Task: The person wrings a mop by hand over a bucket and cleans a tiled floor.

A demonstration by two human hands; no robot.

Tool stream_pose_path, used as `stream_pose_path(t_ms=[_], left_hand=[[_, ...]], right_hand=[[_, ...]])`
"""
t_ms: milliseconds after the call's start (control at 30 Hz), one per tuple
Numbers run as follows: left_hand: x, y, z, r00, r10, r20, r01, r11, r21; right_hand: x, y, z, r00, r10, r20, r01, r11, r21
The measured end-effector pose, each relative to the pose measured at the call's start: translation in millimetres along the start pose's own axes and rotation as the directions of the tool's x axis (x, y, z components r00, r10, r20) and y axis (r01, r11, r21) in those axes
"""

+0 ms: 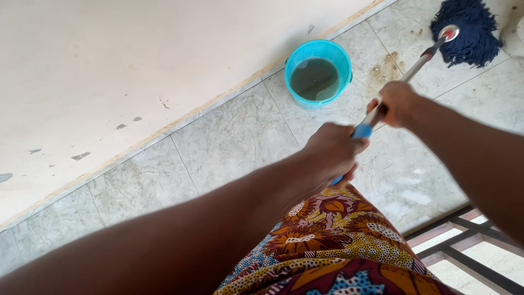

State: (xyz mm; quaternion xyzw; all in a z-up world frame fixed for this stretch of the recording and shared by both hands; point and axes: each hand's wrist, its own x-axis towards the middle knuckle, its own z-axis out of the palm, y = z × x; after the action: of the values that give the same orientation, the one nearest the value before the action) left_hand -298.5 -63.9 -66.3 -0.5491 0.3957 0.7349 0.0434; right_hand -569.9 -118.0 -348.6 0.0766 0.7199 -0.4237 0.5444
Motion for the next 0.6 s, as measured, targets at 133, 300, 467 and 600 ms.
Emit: stream_pose_path(t_ms=[133, 300, 467, 600], left_hand=[[-81.3, -62.9, -54.9, 0.993, 0.074, 0.091, -0.073, 0.997, -0.020], [-174.1, -145.5, -142.2, 0.979, -0.187, -0.084, 0.201, 0.956, 0.213], [-235.0, -237.4, -220.4, 0.999, 0.046, 0.018, -0.049, 0.928, 0.371], [-253.7, -233.9, -250.2, 0.981, -0.178, -0.079, 0.194, 0.935, 0.297]], right_hand=[[-85.5, 78.6, 59.2, 0.995, 0.034, 0.091, -0.016, 0.981, -0.195], [-252.5, 162.6, 150.5, 0.983, 0.177, 0.050, -0.169, 0.977, -0.131], [-384.0, 211.2, 203.5, 0.954, 0.276, 0.116, -0.262, 0.957, -0.123], [-410.3, 219.4, 225.8, 0.942, 0.282, 0.182, -0.273, 0.959, -0.074]])
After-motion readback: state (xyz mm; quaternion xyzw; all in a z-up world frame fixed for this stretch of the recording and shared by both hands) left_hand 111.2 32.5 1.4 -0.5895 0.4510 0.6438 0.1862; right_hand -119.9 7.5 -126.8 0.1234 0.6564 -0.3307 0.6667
